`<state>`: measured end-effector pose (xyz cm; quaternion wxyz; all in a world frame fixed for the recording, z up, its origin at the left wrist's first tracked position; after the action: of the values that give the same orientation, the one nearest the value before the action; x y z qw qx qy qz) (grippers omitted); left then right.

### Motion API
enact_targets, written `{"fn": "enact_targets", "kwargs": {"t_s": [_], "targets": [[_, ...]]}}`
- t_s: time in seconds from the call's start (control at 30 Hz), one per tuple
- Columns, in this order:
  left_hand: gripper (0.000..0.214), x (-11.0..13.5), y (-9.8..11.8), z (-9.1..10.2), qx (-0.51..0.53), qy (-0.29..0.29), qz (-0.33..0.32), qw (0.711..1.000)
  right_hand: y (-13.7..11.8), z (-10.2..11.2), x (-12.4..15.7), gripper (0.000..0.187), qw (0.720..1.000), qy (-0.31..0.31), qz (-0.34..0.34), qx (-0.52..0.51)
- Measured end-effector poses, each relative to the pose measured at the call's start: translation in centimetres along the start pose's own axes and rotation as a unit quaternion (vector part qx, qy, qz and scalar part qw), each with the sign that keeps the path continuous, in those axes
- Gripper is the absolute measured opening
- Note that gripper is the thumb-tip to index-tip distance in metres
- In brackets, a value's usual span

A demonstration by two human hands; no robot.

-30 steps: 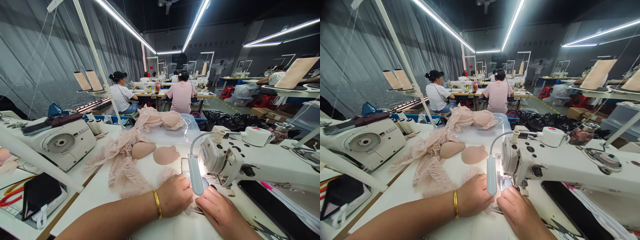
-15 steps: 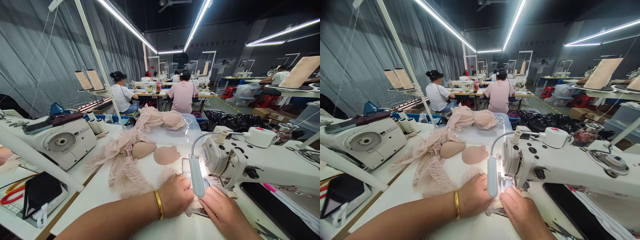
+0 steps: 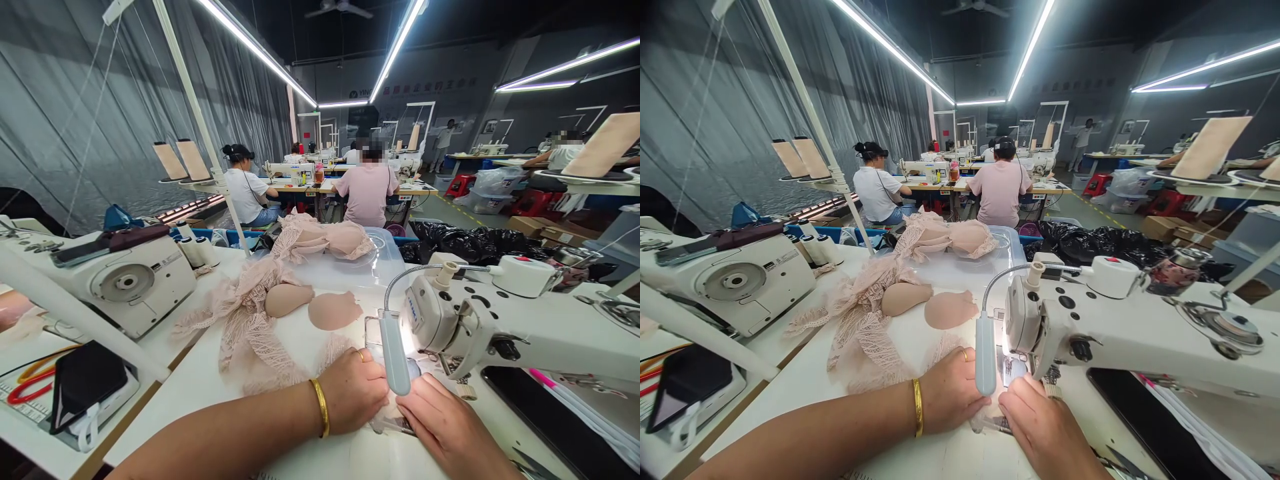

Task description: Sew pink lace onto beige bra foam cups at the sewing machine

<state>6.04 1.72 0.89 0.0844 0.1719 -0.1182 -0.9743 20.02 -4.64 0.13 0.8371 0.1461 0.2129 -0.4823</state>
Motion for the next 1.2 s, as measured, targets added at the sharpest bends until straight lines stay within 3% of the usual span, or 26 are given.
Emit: {"fn": "enact_targets", "kwargs": {"t_s": [0.17,0.5,0.7,0.87,1.2], "targets": [[0.021,-0.3,-0.5,-0.3,0.010,-0.005,-0.038,0.999,0.5,-0.3,0.6,0.017,0.999,0.000,-0.022,0.028],[0.016,-2.8,-2.9,-0.1,0.058,-0.036,-0.110,0.992,1.5,-0.3,0.8,0.029,0.994,-0.018,-0.061,0.085],[0.026,-3.1,-4.3,-0.5,0.075,-0.064,-0.085,0.992,1.4,0.0,0.7,0.030,0.992,0.005,-0.075,0.097],[0.029,-3.1,-4.4,-0.2,0.086,-0.065,-0.065,0.992,0.8,0.6,0.3,0.028,0.994,0.026,-0.036,0.101],[0.013,-3.8,-5.2,0.9,0.026,-0.077,-0.038,0.996,0.9,0.1,0.5,0.026,0.994,0.031,-0.067,0.079]]}}
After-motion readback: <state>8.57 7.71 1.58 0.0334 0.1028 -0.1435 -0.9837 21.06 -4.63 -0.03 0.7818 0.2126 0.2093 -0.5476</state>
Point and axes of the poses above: each hand's wrist, its own x-axis away from the middle knuckle, its own z-axis out of the back of the hand, y = z × x, the point moved 6 cm from there along -x, towards the middle knuckle, and after that the axes turned 15 degrees about x, right-handed, at the moved point
